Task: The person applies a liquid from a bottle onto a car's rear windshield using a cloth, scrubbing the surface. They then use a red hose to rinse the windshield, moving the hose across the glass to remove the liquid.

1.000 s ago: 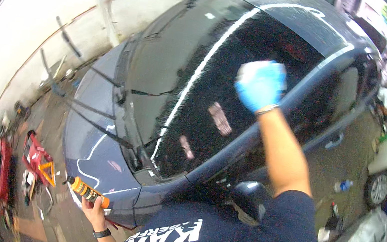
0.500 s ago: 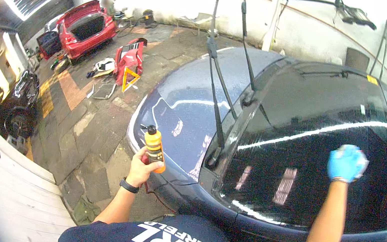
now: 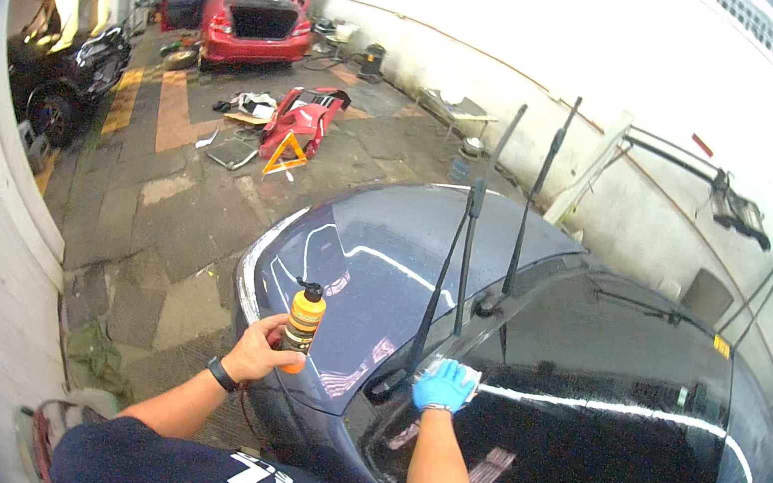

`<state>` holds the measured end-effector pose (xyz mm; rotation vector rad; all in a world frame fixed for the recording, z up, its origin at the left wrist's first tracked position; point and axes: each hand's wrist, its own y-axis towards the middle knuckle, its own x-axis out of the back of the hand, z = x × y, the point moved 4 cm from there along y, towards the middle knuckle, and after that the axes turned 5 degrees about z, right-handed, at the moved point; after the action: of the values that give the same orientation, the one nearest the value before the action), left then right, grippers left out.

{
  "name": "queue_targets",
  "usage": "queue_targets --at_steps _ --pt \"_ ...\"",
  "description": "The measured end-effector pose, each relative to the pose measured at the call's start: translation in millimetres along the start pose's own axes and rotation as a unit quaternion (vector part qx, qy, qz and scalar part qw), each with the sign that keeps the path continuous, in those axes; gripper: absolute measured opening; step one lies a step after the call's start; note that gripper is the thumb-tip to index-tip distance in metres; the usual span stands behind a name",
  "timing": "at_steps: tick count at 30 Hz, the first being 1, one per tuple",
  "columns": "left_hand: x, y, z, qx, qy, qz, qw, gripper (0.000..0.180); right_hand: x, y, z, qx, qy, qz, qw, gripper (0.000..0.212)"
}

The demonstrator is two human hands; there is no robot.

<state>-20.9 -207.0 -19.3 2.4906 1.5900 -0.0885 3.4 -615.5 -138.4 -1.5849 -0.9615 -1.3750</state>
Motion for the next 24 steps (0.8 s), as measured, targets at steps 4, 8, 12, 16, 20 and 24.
queue_targets --at_steps 4,8,12,16,20,24 --pt "6 6 -12 -0.010 -0.005 -0.011 1.000 0.070 137 6 -75 -0.073 -0.168 -0.041 0.982 0.030" --pt "8 30 -20 0.005 -0.016 -0.038 0.999 0.069 197 9 -272 -0.151 -0.284 -0.091 0.942 0.025" --pt "23 39 -23 0.006 0.042 -0.083 0.996 0.067 257 -64 -461 -0.354 -0.223 -0.187 0.889 0.030" --pt "21 54 -16 0.023 0.039 -0.086 0.995 0.065 293 -132 -566 -0.461 -0.122 -0.076 0.876 0.054" --pt "18 54 -11 0.064 0.100 -0.116 0.986 0.066 308 -79 -536 -0.526 -0.054 -0.018 0.848 0.066" --pt "5 72 2 0.061 0.110 -0.104 0.987 0.066 277 43 -487 -0.290 -0.114 -0.157 0.937 0.039"
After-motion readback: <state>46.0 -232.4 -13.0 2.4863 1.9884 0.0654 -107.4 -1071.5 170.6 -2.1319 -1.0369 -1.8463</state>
